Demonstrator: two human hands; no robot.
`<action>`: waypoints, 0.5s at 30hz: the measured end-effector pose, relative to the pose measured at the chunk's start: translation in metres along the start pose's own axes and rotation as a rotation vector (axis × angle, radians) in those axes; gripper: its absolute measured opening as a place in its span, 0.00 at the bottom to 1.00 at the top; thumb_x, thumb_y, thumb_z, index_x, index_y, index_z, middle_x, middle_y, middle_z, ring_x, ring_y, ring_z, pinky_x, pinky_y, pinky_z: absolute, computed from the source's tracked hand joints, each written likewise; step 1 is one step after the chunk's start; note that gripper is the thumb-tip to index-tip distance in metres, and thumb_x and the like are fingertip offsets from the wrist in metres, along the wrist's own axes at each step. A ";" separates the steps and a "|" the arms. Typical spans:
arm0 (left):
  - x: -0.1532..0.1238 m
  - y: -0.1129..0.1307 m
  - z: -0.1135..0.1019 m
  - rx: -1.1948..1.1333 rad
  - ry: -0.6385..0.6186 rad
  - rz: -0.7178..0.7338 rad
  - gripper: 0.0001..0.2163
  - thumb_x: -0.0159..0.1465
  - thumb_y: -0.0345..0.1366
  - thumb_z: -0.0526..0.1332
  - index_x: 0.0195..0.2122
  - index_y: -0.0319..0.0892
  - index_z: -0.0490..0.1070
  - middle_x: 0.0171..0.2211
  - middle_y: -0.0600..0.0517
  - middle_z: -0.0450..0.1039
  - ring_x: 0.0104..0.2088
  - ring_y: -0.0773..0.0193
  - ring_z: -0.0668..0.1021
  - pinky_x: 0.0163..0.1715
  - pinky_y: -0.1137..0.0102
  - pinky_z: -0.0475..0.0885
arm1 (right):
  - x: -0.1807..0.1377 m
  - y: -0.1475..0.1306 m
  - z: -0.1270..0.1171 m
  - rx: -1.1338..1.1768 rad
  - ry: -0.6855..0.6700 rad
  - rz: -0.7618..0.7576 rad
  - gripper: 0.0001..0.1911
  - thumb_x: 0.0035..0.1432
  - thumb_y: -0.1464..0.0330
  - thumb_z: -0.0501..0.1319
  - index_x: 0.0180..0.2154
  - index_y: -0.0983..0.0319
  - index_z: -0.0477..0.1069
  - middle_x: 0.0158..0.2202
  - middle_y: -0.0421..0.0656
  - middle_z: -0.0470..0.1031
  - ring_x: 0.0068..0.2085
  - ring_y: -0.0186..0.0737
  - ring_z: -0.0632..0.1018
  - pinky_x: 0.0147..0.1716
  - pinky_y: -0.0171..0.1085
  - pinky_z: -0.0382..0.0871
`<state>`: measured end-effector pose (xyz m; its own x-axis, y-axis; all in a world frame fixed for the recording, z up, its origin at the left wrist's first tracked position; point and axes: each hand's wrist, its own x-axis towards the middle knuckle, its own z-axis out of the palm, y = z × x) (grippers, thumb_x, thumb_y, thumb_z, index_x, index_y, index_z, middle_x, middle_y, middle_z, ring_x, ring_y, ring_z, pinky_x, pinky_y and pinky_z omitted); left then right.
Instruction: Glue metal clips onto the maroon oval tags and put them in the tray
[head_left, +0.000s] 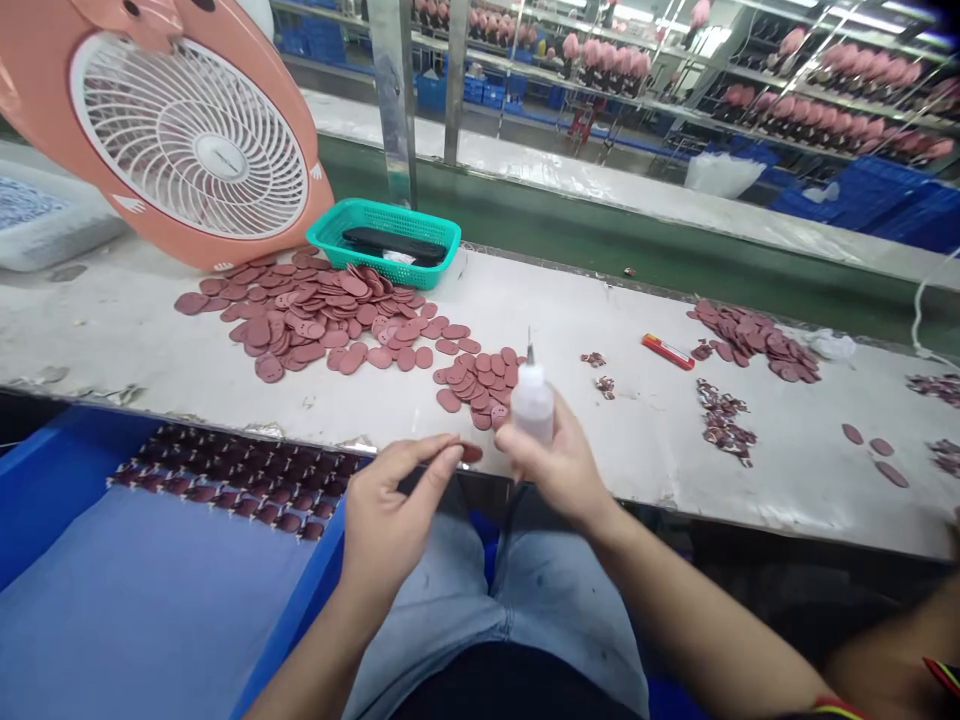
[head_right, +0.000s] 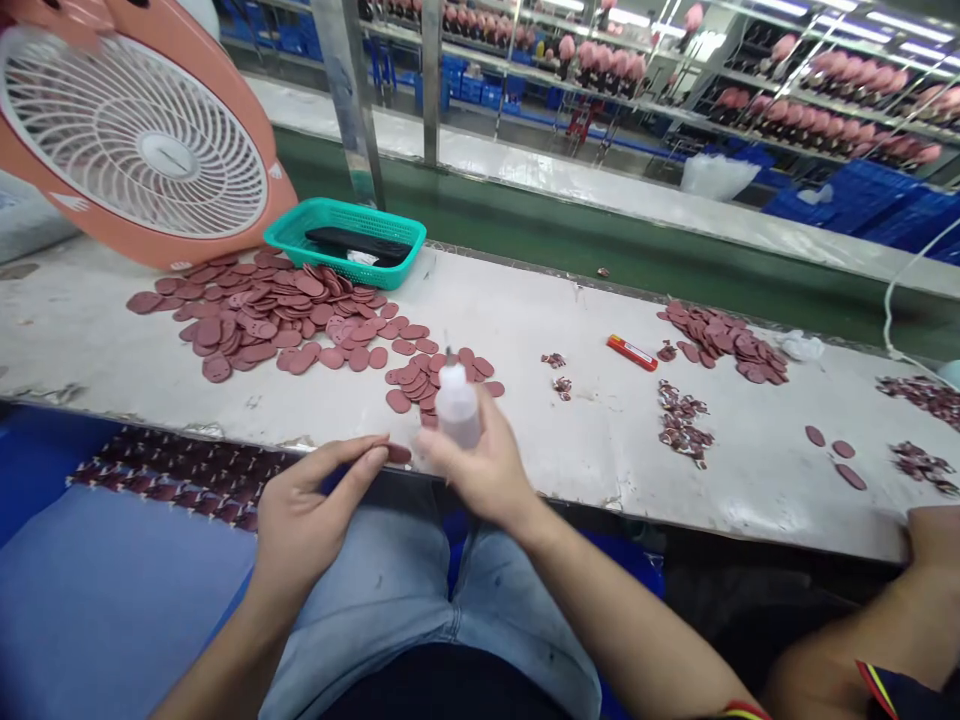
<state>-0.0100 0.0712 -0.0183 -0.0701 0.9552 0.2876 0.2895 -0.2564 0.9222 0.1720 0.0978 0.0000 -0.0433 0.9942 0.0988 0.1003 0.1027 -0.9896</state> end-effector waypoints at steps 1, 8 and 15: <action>-0.008 0.004 -0.001 -0.095 -0.024 -0.060 0.05 0.64 0.36 0.67 0.39 0.50 0.83 0.37 0.54 0.84 0.39 0.61 0.82 0.44 0.68 0.75 | -0.015 0.001 0.008 0.079 -0.048 0.036 0.20 0.52 0.57 0.71 0.39 0.59 0.65 0.28 0.36 0.69 0.22 0.30 0.69 0.19 0.31 0.66; -0.048 0.002 -0.004 -0.541 -0.187 -0.214 0.12 0.58 0.43 0.72 0.44 0.53 0.83 0.33 0.53 0.79 0.33 0.65 0.78 0.35 0.75 0.74 | -0.066 0.016 0.040 0.568 -0.148 0.309 0.22 0.54 0.60 0.72 0.42 0.58 0.61 0.26 0.32 0.69 0.17 0.25 0.67 0.13 0.24 0.60; -0.063 -0.006 -0.014 -0.895 -0.071 -0.528 0.12 0.56 0.44 0.73 0.40 0.51 0.83 0.38 0.51 0.83 0.35 0.65 0.82 0.30 0.77 0.76 | -0.079 0.011 0.007 0.383 -0.268 0.340 0.25 0.63 0.54 0.62 0.55 0.49 0.53 0.31 0.34 0.71 0.20 0.28 0.67 0.16 0.25 0.63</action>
<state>-0.0210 0.0101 -0.0385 0.0825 0.9768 -0.1978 -0.5781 0.2086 0.7889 0.1696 0.0204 -0.0196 -0.3267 0.9211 -0.2119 -0.2125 -0.2900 -0.9331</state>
